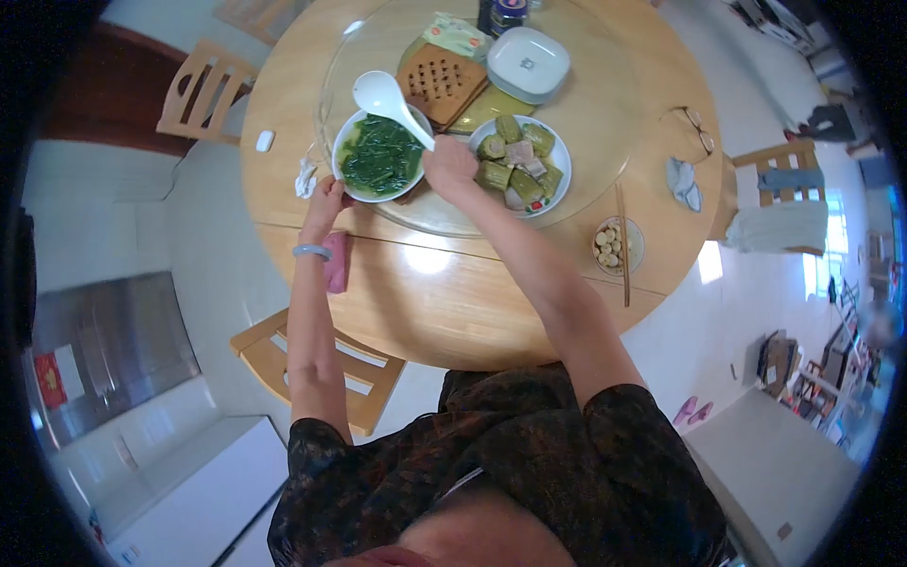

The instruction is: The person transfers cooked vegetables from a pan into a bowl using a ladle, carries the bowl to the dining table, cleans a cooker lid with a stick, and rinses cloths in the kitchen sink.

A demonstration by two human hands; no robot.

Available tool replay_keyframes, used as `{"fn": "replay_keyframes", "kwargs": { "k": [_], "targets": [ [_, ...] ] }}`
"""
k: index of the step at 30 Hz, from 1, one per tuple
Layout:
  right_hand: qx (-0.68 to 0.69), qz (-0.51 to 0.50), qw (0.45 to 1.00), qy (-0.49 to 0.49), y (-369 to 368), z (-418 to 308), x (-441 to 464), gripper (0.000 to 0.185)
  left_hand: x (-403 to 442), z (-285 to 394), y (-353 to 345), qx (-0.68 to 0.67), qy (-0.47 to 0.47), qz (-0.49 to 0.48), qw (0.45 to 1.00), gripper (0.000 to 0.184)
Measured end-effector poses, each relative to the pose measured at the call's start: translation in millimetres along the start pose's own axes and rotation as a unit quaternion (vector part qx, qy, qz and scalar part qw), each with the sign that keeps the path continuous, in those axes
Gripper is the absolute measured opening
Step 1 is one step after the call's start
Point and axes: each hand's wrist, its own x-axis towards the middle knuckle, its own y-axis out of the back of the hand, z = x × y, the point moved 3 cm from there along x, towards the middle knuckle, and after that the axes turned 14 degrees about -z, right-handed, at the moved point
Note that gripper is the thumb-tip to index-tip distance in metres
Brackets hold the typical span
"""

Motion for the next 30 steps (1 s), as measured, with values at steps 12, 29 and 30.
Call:
{"fn": "replay_keyframes", "kwargs": {
  "k": [12,29,30],
  "targets": [
    [0.058,0.006,0.997,0.042,12.2,12.4,-8.4,0.029,32.6,-12.4,21.5,0.021,0.036,-0.007,0.999,0.029],
    [-0.089,0.157,0.982,0.052,128.2,193.2,-117.6,0.020,-134.7,-22.7,-155.9,-0.089,-0.049,0.092,0.991,0.032],
    [-0.112,0.155,0.980,0.063,128.0,191.8,-116.5,0.017,-143.5,-24.3,-166.7,-0.097,-0.042,0.084,0.991,0.030]
  ]
}}
